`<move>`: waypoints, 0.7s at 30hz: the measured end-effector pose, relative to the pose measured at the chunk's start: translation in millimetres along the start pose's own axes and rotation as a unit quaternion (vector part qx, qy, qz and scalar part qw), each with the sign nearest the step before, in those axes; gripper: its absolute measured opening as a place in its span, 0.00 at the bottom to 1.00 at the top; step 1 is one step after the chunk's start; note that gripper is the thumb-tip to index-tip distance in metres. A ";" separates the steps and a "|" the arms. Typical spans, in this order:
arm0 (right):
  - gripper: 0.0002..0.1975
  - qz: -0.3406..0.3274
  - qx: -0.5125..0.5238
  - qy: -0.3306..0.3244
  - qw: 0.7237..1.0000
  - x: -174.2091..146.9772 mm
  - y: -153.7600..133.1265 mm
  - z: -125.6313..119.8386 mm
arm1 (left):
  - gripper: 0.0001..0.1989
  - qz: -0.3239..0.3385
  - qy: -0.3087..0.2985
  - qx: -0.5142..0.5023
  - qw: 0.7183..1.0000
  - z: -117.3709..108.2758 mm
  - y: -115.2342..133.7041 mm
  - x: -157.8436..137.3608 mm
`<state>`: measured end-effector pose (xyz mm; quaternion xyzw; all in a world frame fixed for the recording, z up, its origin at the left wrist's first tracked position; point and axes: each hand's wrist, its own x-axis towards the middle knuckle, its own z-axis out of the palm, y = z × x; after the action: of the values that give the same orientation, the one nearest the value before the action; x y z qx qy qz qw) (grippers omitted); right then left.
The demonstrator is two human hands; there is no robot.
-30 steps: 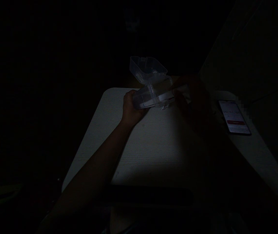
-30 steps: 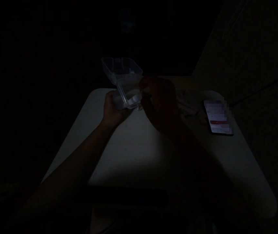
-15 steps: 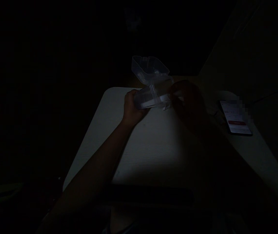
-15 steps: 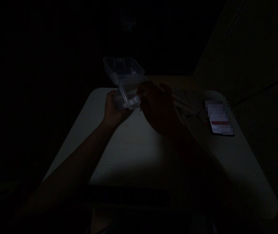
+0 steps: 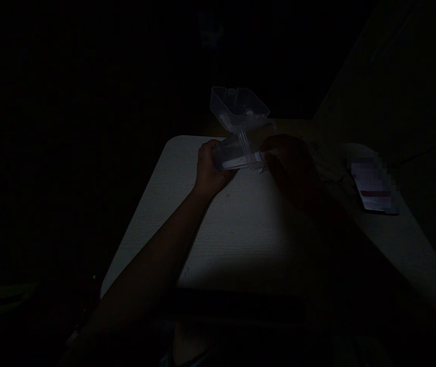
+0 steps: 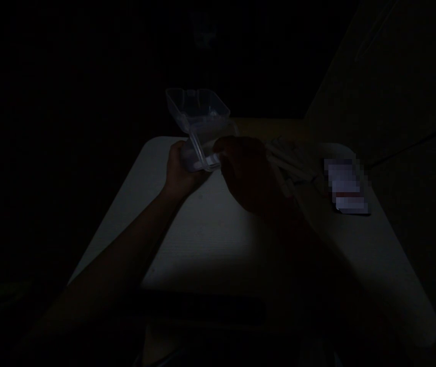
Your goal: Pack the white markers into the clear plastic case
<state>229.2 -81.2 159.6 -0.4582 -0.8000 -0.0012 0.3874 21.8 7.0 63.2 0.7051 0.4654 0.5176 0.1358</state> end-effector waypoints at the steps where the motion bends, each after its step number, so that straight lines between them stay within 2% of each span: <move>1: 0.17 -0.022 0.011 0.020 0.999 -0.3 2.6 2.8 | 0.39 0.003 0.001 0.000 1.000 0.2 -0.5 0.2; 4: 0.16 -0.066 0.022 0.047 0.996 -1.2 9.0 8.8 | 0.38 0.018 0.009 0.007 1.000 0.7 -0.4 0.8; 7: 0.17 -0.064 0.004 0.031 0.997 -2.1 12.2 11.5 | 0.35 0.026 0.007 0.003 1.000 1.3 1.2 0.8; 11: 0.17 -0.061 0.001 0.035 0.998 -3.5 14.3 13.6 | 0.36 0.025 0.009 0.006 1.000 2.6 1.0 -0.3; 15: 0.20 -0.049 0.000 -0.001 0.999 -4.0 14.6 15.0 | 0.36 0.031 0.011 0.012 0.999 2.2 -0.6 -1.9; 21: 0.21 -0.050 0.005 0.006 0.999 -5.2 13.8 14.9 | 0.35 0.043 0.005 0.033 0.999 -0.6 3.1 -1.2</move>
<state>231.6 -71.6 141.1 -0.4160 -0.8195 -0.0189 0.3937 22.8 4.2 64.8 0.7259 0.4523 0.5107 0.0879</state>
